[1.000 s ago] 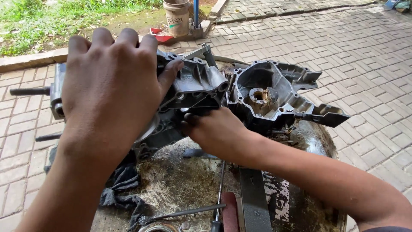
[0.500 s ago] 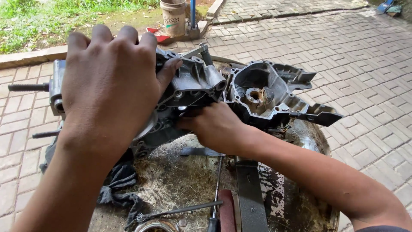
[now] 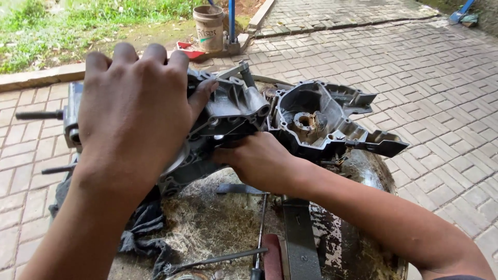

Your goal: The person uses a flat metal tool to scrape and clean the mating surface of a disassembled engine casing. They repeatedly scrape along the edges and grooves of the metal part, removing residue, while the engine block rests on a work surface.

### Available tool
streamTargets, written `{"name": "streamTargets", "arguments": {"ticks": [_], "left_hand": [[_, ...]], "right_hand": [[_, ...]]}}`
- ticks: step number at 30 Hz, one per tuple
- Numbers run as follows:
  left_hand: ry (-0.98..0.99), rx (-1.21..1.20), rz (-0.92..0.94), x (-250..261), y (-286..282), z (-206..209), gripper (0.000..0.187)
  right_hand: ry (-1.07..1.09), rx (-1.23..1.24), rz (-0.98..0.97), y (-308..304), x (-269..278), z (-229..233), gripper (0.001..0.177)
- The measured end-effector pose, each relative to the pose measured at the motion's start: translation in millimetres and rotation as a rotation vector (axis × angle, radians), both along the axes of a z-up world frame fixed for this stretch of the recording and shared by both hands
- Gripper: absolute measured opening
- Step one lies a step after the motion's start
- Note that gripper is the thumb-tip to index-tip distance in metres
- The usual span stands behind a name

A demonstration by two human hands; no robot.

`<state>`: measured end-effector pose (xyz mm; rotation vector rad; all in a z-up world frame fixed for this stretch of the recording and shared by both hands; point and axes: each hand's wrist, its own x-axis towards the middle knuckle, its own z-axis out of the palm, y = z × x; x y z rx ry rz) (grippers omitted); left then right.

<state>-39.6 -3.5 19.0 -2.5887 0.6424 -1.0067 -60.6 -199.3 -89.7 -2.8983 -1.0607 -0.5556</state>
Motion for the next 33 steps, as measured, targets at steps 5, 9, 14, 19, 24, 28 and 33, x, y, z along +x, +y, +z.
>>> {"name": "streamTargets", "arguments": {"ticks": [5, 9, 14, 19, 24, 28, 33], "left_hand": [[0.039, -0.01, 0.007, 2, 2, -4, 0.063], [-0.015, 0.005, 0.009, 4, 1, -5, 0.066], [0.028, -0.005, 0.023, -1, 1, 1, 0.066], [-0.048, 0.01, 0.006, 5, 1, -6, 0.066], [-0.042, 0.026, 0.014, 5, 0, -7, 0.067], [-0.013, 0.005, 0.008, -1, 1, 0, 0.064], [-0.044, -0.019, -0.009, 4, 3, -7, 0.064]], "right_hand": [[-0.14, -0.239, -0.123, 1, -11, 7, 0.032], [-0.04, -0.087, 0.001, 4, 2, -12, 0.041], [0.354, 0.353, 0.237, 6, -18, 33, 0.032], [-0.073, -0.057, -0.018, -13, -23, 38, 0.035], [-0.135, -0.085, 0.035, -2, 1, -17, 0.02], [0.632, 0.399, 0.405, 0, -21, 46, 0.022], [0.544, 0.208, 0.321, -19, -41, 77, 0.022]]}}
